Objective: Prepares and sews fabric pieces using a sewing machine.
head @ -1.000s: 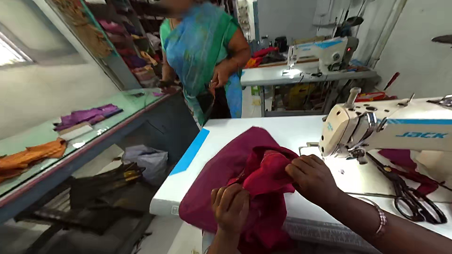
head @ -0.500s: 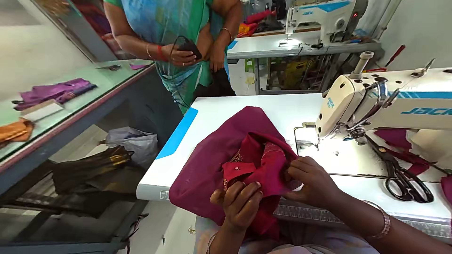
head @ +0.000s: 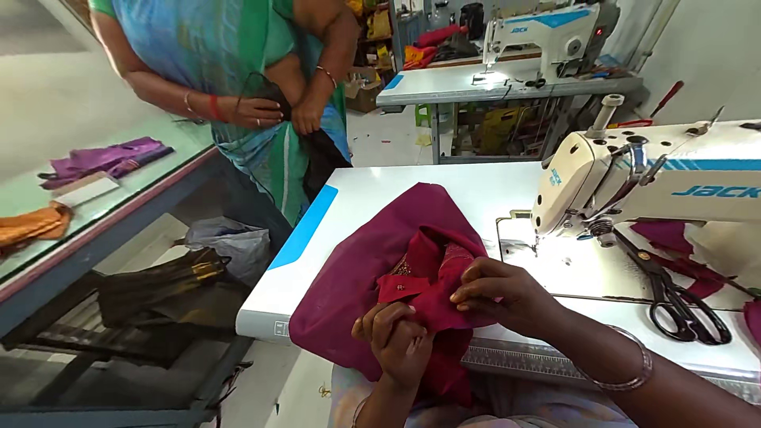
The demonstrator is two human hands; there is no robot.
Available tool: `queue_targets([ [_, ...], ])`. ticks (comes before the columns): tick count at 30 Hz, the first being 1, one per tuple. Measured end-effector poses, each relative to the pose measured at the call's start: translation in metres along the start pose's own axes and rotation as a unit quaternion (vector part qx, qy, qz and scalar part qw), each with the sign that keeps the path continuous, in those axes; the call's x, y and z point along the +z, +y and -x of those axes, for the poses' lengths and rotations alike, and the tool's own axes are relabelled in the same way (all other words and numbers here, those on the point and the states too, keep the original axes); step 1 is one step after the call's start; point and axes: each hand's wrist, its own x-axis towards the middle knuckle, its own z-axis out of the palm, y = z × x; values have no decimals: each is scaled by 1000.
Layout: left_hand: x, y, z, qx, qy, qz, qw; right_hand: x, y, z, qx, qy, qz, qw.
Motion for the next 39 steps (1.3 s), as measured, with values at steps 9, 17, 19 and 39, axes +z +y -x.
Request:
queue_targets([
  [9, 5, 10, 0, -140, 3, 91, 986, 8, 0, -13, -122, -50, 60, 990],
  [17, 5, 10, 1, -140, 20, 91, 986, 23, -6, -2, 92, 37, -154, 983],
  [19, 5, 8, 2, -123, 26, 86, 988, 23, -8, 0, 163, 55, -175, 969],
  [39, -2, 10, -3, -109, 15, 45, 993, 44, -31, 0, -36, 8, 238, 971],
])
